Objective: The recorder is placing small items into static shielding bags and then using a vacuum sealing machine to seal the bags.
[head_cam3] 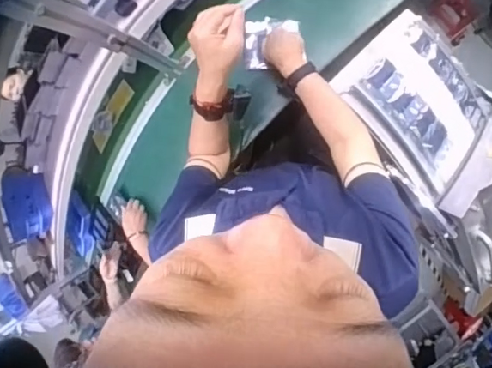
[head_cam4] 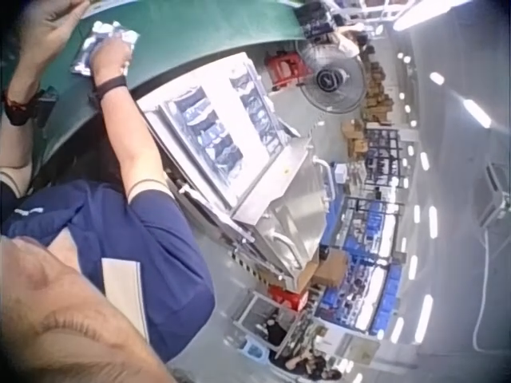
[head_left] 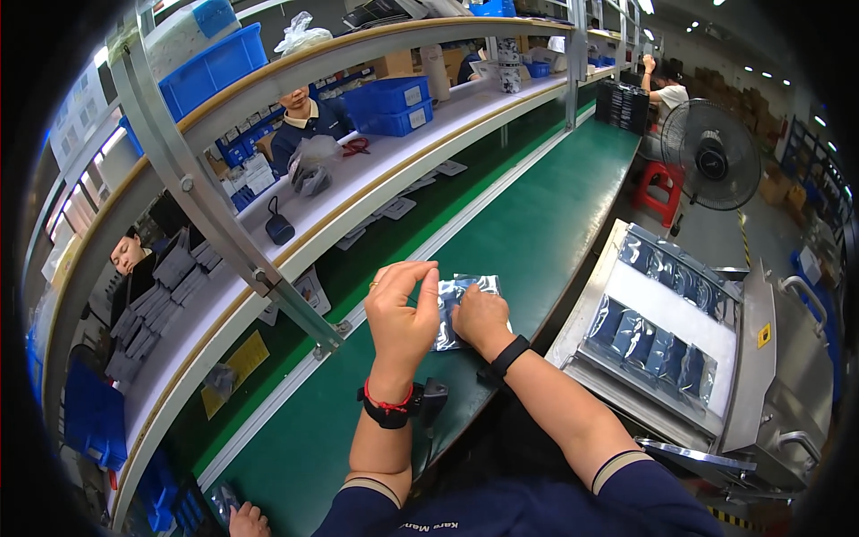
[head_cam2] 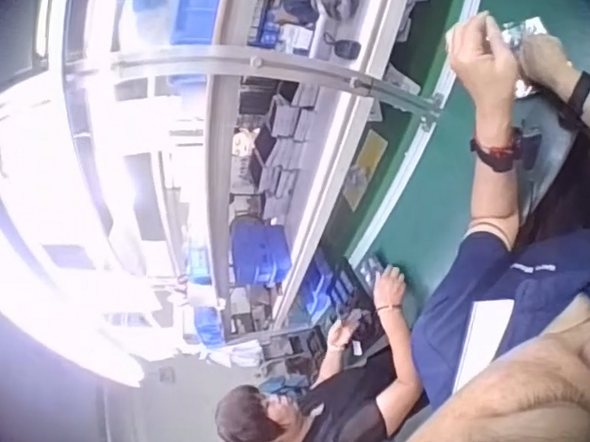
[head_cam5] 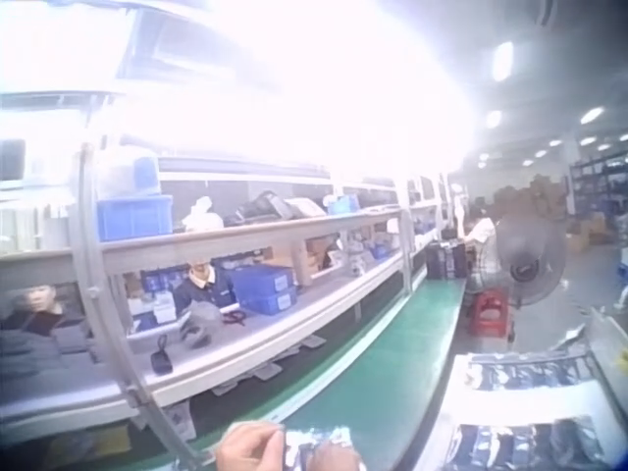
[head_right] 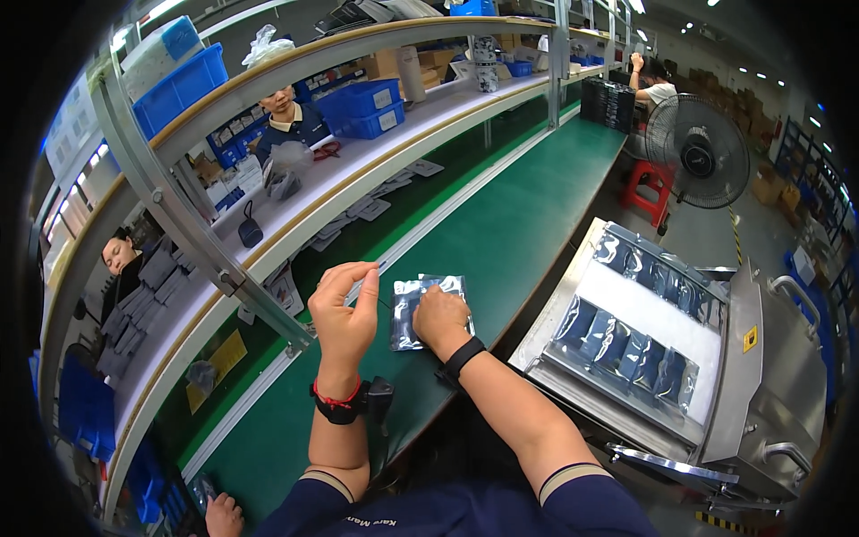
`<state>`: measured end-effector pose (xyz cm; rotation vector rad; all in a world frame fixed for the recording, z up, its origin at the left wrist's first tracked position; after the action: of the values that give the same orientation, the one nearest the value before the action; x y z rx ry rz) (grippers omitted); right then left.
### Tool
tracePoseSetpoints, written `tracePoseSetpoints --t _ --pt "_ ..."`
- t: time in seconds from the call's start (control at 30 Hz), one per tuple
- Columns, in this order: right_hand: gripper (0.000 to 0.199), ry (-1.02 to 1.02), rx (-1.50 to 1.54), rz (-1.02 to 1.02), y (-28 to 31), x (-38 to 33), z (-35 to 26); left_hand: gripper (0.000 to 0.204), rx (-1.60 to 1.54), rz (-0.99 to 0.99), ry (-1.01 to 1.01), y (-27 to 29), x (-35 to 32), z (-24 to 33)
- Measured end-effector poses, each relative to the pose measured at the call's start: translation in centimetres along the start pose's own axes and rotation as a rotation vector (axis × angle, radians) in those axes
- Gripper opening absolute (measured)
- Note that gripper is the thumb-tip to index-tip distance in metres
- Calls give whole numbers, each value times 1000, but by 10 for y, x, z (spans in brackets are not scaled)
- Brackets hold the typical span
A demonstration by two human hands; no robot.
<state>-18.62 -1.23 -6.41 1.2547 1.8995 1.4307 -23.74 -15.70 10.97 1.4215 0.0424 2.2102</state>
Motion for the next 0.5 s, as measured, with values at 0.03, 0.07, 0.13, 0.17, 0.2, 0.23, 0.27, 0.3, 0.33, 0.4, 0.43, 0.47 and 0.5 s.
tracePoseSetpoints --t 0.03,0.07,0.13,0.17,0.2,0.23,0.27,0.3,0.33,0.4,0.43,0.47,0.5 --pt "33 -24 19 -53 -7 3 0 6 0 3 1 -1 1 -1" --pt "29 -3 66 -37 -6 2 -3 6 -19 -19 0 -5 1 1" --pt "29 43 53 -37 -19 6 -4 6 -32 -49 -26 -12 1 4" --pt "30 88 45 -35 -21 7 -8 6 -36 -47 -23 -14 0 4" --pt "24 97 59 -34 -22 7 -7 6 -42 -75 -32 -19 -1 6" --pt "24 95 55 -34 -22 7 -2 6 -49 -103 -43 -23 -2 9" --pt "20 112 73 -39 -11 3 -3 6 -44 -125 -37 -24 -3 9" --pt "16 116 83 -46 0 0 0 6 -52 -124 -27 -28 -4 5" --pt "10 62 38 70 23 -4 9 6 -103 -152 5 -36 -6 -2" --pt "6 13 72 139 79 -21 31 17 -153 -239 88 -50 -13 -10" --pt "6 -7 111 190 101 -28 51 17 -166 -240 86 -58 -17 -13" --pt "6 35 220 227 120 -35 69 29 -176 -245 162 -69 -22 -21" --pt "7 205 311 286 141 -45 75 42 -183 -251 241 -78 -27 -27"
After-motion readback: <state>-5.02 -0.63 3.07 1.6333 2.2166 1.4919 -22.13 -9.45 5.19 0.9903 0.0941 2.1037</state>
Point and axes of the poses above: each hand's wrist, its own x-axis towards the middle knuckle, its own y-axis out of the back of the hand, z = x × y, the point moved 8 cm from there along x, towards the middle knuckle, and after that the axes turned 5 degrees about x, right-handed, at the moved point
